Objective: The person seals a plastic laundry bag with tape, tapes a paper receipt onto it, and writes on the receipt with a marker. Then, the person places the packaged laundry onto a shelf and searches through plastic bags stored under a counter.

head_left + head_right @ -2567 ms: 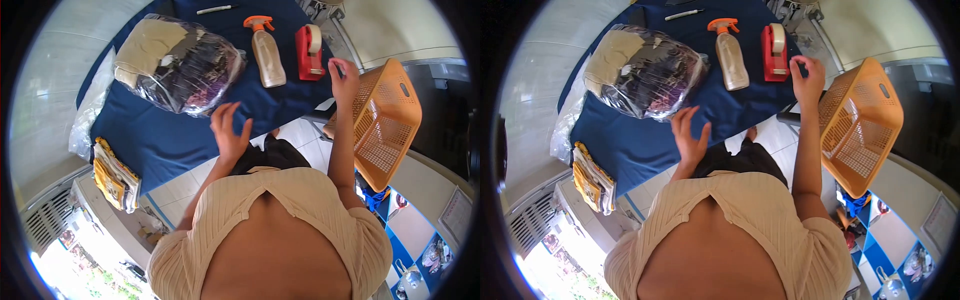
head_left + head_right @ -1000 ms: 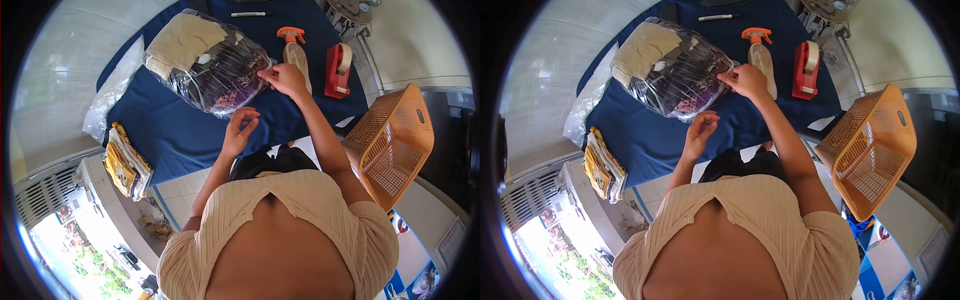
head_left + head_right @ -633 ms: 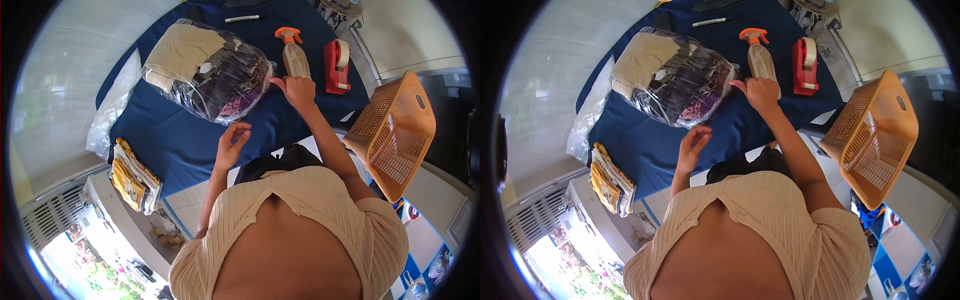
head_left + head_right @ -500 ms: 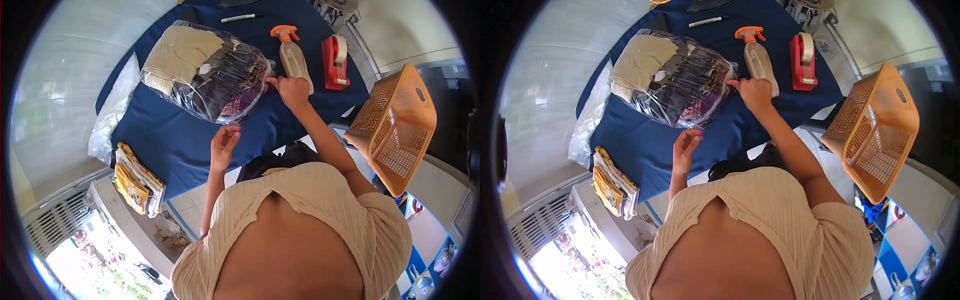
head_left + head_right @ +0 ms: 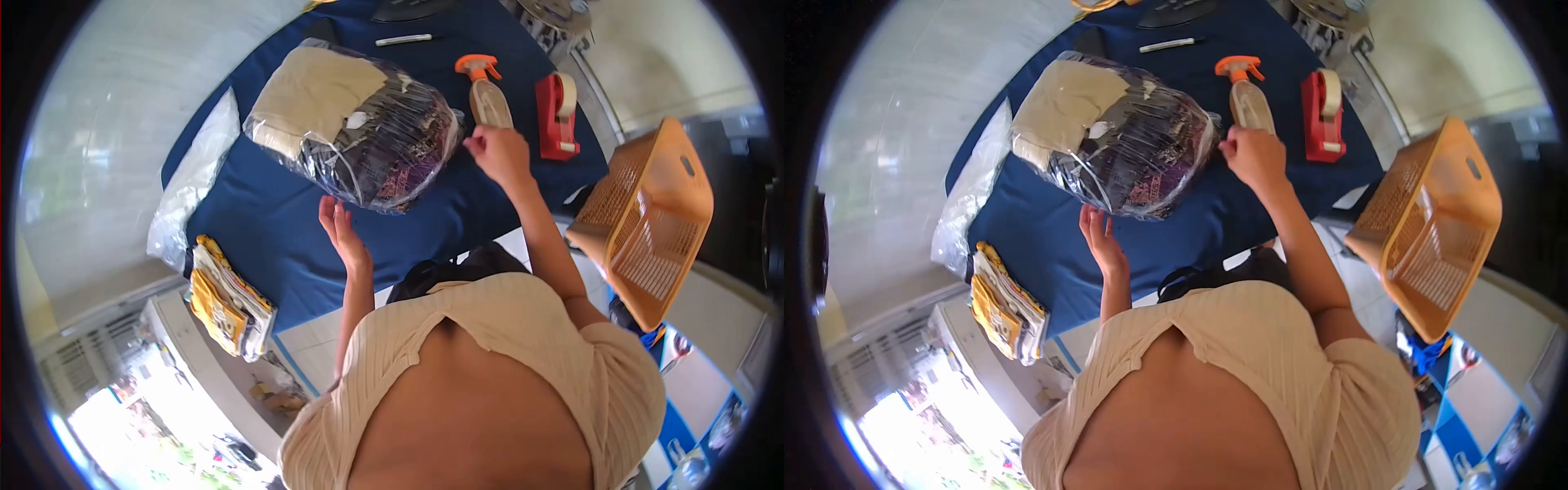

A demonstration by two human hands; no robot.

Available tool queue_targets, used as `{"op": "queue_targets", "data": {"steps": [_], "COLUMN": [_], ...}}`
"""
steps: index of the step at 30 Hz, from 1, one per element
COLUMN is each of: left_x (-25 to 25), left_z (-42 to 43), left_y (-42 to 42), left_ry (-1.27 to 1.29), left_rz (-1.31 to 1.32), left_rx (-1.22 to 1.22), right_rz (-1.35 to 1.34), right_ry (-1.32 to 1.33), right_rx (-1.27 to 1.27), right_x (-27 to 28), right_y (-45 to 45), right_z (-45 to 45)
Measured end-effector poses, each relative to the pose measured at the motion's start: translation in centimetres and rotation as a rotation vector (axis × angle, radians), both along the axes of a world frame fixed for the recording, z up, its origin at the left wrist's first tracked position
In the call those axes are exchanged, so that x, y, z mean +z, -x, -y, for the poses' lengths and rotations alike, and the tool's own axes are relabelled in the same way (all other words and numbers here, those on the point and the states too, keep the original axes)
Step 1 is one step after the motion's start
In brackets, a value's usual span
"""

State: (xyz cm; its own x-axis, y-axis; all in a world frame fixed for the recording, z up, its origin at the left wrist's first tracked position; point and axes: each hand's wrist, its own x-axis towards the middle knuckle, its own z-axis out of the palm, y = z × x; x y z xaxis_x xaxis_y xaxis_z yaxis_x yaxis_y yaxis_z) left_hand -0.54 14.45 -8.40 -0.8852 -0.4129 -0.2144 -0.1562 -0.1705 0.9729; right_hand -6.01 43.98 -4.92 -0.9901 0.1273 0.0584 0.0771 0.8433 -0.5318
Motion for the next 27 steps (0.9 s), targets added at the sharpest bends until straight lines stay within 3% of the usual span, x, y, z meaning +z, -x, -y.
{"op": "queue_targets", "data": {"steps": [3, 4, 7, 11, 13, 15, 17, 18, 19, 21, 23, 26, 27], "left_x": [0.1, -0.1, -0.3, -2.0, 1.0, 2.2, 6.0, 6.6, 6.8, 8.8, 9.9, 9.2, 10.3], "left_z": [-2.3, -3.2, -3.0, -0.6, 0.3, 2.2, 4.7, 5.7, 6.5, 7.8, 7.3, 3.9, 2.6], "left_y": [2.1, 2.7, 2.3, 1.7, 0.4, -0.7, -1.1, -1.0, 0.4, 3.3, 6.9, 10.0, 8.5], "left_ry": [-0.203, -0.283, -0.295, -0.261, -0.252, -0.138, -0.104, -0.088, 0.125, 0.423, 0.492, 0.671, 0.382], "left_rz": [-0.071, -0.096, -0.222, -0.139, -0.113, -0.052, 0.047, 0.096, -0.079, -0.248, -0.449, -0.624, -0.489], "left_rx": [0.019, 0.022, -0.102, -0.264, -0.304, -0.362, -0.467, -0.524, -0.438, -0.288, -0.192, -0.328, -0.389], "right_rz": [-0.441, -0.292, -0.105, 0.025, 0.153, 0.426, 0.522, 0.387, 0.25, -0.077, -0.206, -0.108, -0.083], "right_ry": [0.299, 0.091, 0.647, 0.9, 0.755, 0.851, 0.282, 0.171, 0.066, 0.547, 0.719, 0.54, 0.491], "right_rx": [0.019, 0.081, 0.044, 0.212, 0.177, 0.072, 0.301, 0.276, 0.249, 0.144, 0.241, 0.436, 0.505], "right_x": [-0.8, -1.5, -6.2, -6.8, -3.6, -1.7, 2.2, 3.3, 4.4, 6.2, 10.1, 11.3, 11.6], "right_y": [4.8, 6.0, 5.2, 0.5, -3.0, -4.4, -1.9, 0.0, 1.9, 6.9, 9.4, 9.6, 9.5], "right_z": [-0.8, -1.0, 3.2, 2.2, 2.3, 1.0, -1.4, -2.1, -2.1, 0.3, 5.4, 7.1, 7.5]}}
